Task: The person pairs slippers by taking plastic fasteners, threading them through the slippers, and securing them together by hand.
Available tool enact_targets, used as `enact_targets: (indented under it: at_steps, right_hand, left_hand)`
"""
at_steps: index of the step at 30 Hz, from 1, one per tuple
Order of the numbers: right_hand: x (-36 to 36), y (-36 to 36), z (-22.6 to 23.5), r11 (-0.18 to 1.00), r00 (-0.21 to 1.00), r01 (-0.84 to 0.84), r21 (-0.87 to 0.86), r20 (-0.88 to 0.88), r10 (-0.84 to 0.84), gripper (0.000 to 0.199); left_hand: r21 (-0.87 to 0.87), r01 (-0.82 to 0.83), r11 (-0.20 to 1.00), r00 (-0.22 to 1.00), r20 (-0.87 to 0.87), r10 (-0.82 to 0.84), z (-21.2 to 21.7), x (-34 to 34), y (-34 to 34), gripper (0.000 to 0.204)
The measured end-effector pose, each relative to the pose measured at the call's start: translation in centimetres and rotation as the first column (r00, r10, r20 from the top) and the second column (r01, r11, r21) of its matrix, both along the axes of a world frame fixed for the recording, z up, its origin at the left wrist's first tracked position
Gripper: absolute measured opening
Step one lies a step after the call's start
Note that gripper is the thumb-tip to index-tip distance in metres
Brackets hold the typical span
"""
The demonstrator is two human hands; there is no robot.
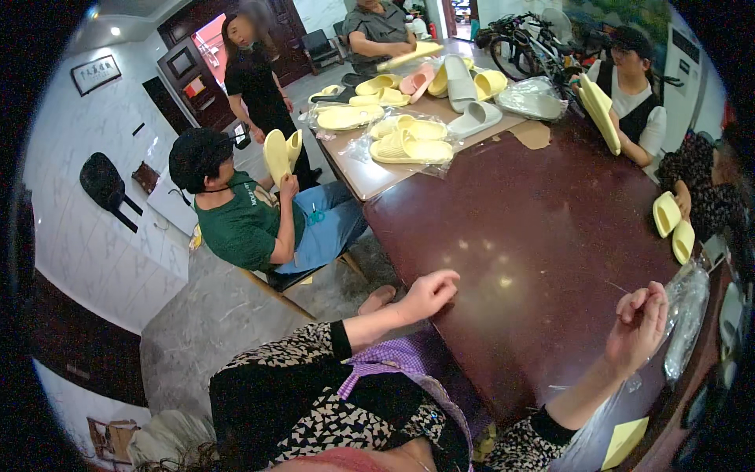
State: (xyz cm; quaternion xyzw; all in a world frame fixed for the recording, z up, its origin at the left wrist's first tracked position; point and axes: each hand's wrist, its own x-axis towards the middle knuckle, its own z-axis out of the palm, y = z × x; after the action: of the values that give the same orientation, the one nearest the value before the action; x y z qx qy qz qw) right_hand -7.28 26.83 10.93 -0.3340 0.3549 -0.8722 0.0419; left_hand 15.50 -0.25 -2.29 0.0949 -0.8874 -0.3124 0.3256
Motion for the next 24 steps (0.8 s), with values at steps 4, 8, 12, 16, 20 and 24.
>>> enact_targets:
  at_steps: [4,8,12,16,20,24]
  right_hand:
    - [0.2,0.9,0.4,1.000,1.000,0.027,-0.001,0.011,-0.027,0.024]
    - [0.5,0.7,0.6,0.999,0.999,0.034,0.002,0.016,-0.034,0.023]
    - [0.5,0.8,0.5,1.000,1.000,0.026,0.001,0.004,-0.026,0.023]
    - [0.5,0.7,0.3,1.000,0.999,0.030,0.003,0.022,-0.030,0.023]
    - [0.4,0.9,0.2,1.000,1.000,0.025,0.002,0.006,-0.025,0.023]
    - [0.5,0.8,0.3,0.999,0.999,0.052,0.006,-0.007,-0.052,0.022]
  left_hand:
    - [0.828,0.426,0.365,0.904,-0.368,-0.219,5.2,-1.8,-3.7,0.034]
    - [0.609,0.792,-0.038,0.594,-0.784,-0.180,14.0,-2.0,-5.1,0.052]
    - [0.441,0.893,-0.093,0.408,-0.878,-0.250,19.5,-1.2,-4.3,0.060]
    - [0.326,0.938,-0.120,0.283,-0.918,-0.277,21.9,-0.4,-3.3,0.065]
    - [0.287,0.941,-0.178,0.248,-0.946,-0.211,22.2,0.2,-2.8,0.061]
    - [0.252,0.952,-0.174,0.211,-0.951,-0.224,22.0,0.7,-3.2,0.067]
